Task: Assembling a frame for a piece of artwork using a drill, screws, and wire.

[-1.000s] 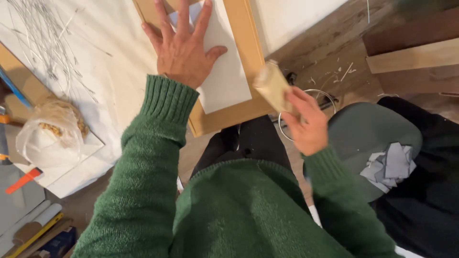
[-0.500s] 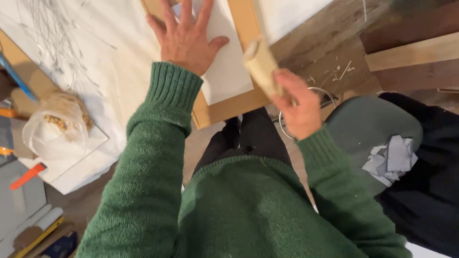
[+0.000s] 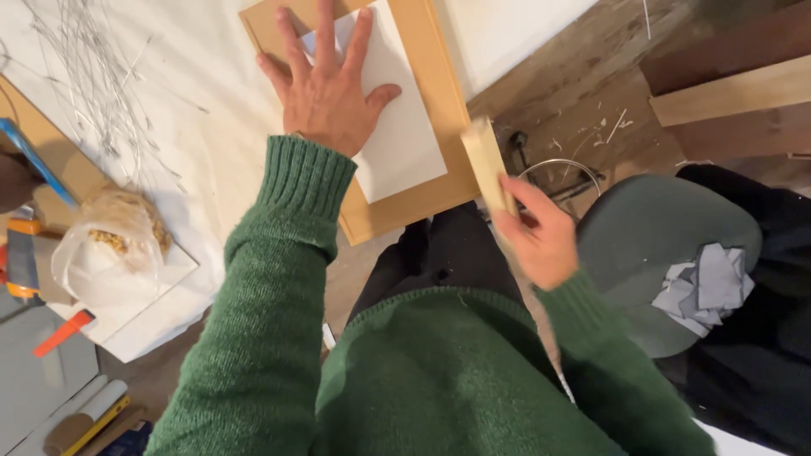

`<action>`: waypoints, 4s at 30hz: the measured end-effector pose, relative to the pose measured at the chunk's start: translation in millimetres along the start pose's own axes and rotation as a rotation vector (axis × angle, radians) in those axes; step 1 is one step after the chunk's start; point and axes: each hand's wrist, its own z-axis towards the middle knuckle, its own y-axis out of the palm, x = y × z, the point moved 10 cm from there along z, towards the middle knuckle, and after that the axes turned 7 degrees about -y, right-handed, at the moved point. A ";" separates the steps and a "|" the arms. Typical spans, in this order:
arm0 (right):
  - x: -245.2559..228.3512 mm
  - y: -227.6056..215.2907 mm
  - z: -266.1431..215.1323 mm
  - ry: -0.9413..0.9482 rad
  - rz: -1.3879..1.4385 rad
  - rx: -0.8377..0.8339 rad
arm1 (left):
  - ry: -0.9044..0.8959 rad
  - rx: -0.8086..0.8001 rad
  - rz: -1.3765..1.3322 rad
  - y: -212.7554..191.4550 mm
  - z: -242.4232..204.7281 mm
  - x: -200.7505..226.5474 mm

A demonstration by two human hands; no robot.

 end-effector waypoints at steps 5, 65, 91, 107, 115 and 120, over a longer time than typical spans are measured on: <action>-18.3 6.5 12.1 -0.191 -0.071 -0.011 | 0.000 0.009 -0.006 1.6 -8.3 1.8; 200.5 -204.9 -109.2 0.055 -0.638 0.471 | -0.004 0.172 -0.156 -14.8 -53.3 -43.5; -262.2 -112.1 434.4 -1.026 -0.821 -0.115 | -0.890 0.099 -0.394 0.2 -107.5 -74.6; -232.3 -36.1 482.4 -1.296 -0.893 -0.470 | -1.098 0.063 -0.442 1.7 -108.3 -70.0; -105.5 -0.3 287.0 -0.360 -0.482 -0.630 | -1.050 0.067 -0.455 4.9 -110.9 -78.3; -80.3 53.5 191.8 -0.269 -0.566 -0.624 | -0.887 0.085 -0.501 20.6 -113.9 -78.1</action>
